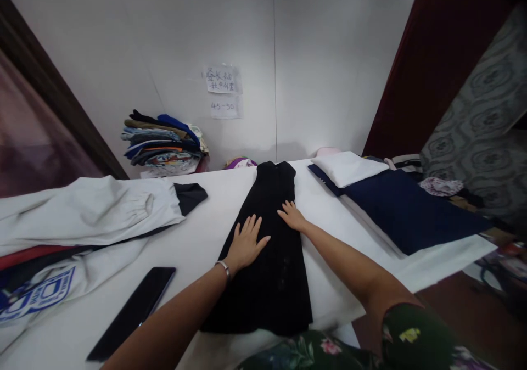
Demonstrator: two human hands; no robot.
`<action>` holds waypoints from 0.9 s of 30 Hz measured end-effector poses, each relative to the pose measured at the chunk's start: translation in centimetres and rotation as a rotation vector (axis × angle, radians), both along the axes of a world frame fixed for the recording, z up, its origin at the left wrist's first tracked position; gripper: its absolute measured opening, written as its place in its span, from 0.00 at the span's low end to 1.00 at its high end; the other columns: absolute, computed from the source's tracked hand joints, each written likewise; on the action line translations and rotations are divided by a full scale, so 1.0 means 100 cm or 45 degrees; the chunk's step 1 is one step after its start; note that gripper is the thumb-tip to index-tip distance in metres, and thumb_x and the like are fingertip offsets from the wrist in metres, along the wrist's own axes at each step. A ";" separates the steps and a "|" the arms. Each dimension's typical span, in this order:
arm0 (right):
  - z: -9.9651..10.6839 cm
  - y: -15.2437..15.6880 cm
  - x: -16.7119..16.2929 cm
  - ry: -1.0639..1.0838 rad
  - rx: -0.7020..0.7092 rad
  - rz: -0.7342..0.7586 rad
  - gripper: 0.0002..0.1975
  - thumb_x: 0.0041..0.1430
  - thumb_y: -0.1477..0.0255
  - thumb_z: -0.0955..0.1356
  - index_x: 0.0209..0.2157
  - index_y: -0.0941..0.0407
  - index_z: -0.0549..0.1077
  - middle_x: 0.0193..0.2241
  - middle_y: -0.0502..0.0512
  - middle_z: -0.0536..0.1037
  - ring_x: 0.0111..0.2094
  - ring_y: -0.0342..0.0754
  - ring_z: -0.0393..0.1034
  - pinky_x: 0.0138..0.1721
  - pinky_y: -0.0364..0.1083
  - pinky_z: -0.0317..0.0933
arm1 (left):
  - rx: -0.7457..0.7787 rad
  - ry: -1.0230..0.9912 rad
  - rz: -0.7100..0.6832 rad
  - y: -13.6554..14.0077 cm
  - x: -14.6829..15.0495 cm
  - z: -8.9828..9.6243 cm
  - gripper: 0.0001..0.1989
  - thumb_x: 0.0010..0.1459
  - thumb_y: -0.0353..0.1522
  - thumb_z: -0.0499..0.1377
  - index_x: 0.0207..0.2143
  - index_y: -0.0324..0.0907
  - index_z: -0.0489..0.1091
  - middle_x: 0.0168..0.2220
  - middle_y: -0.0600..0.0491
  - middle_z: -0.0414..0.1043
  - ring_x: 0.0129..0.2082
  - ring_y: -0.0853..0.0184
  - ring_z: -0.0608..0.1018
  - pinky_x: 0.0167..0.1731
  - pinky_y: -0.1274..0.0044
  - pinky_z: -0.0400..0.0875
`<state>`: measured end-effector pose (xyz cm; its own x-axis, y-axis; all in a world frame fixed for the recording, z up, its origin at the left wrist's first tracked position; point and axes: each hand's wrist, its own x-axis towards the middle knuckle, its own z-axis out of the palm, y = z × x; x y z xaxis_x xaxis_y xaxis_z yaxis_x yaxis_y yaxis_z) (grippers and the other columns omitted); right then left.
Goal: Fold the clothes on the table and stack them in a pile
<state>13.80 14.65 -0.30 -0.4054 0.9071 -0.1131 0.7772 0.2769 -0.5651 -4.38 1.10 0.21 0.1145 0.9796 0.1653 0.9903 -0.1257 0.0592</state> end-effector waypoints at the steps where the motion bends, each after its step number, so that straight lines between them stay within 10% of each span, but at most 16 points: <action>1: -0.003 -0.013 0.005 0.011 0.003 0.010 0.36 0.65 0.53 0.56 0.66 0.61 0.52 0.68 0.59 0.44 0.68 0.57 0.32 0.65 0.54 0.36 | -0.010 0.006 0.004 0.000 0.000 0.001 0.35 0.64 0.48 0.42 0.66 0.36 0.49 0.67 0.41 0.48 0.67 0.55 0.51 0.63 0.57 0.48; 15: -0.031 -0.152 0.065 0.660 -0.044 0.089 0.37 0.56 0.51 0.66 0.63 0.54 0.61 0.67 0.58 0.47 0.68 0.55 0.39 0.66 0.56 0.38 | -0.132 -0.333 0.284 -0.028 -0.012 0.030 0.33 0.61 0.48 0.48 0.62 0.37 0.58 0.68 0.40 0.46 0.67 0.52 0.49 0.62 0.56 0.47; 23: -0.016 -0.165 0.081 1.262 -0.671 -0.390 0.47 0.48 0.57 0.73 0.66 0.51 0.52 0.61 0.62 0.64 0.58 0.57 0.62 0.52 0.56 0.63 | -0.312 -1.044 0.606 -0.075 -0.044 0.037 0.38 0.50 0.49 0.59 0.57 0.35 0.61 0.53 0.39 0.71 0.52 0.52 0.74 0.52 0.66 0.67; 27: -0.007 -0.173 0.070 1.362 -0.845 -0.314 0.39 0.47 0.61 0.75 0.60 0.52 0.62 0.43 0.57 0.79 0.43 0.54 0.74 0.42 0.53 0.68 | -0.444 -1.327 0.540 -0.076 -0.044 0.038 0.28 0.44 0.44 0.65 0.45 0.36 0.70 0.45 0.42 0.77 0.42 0.55 0.79 0.44 0.69 0.73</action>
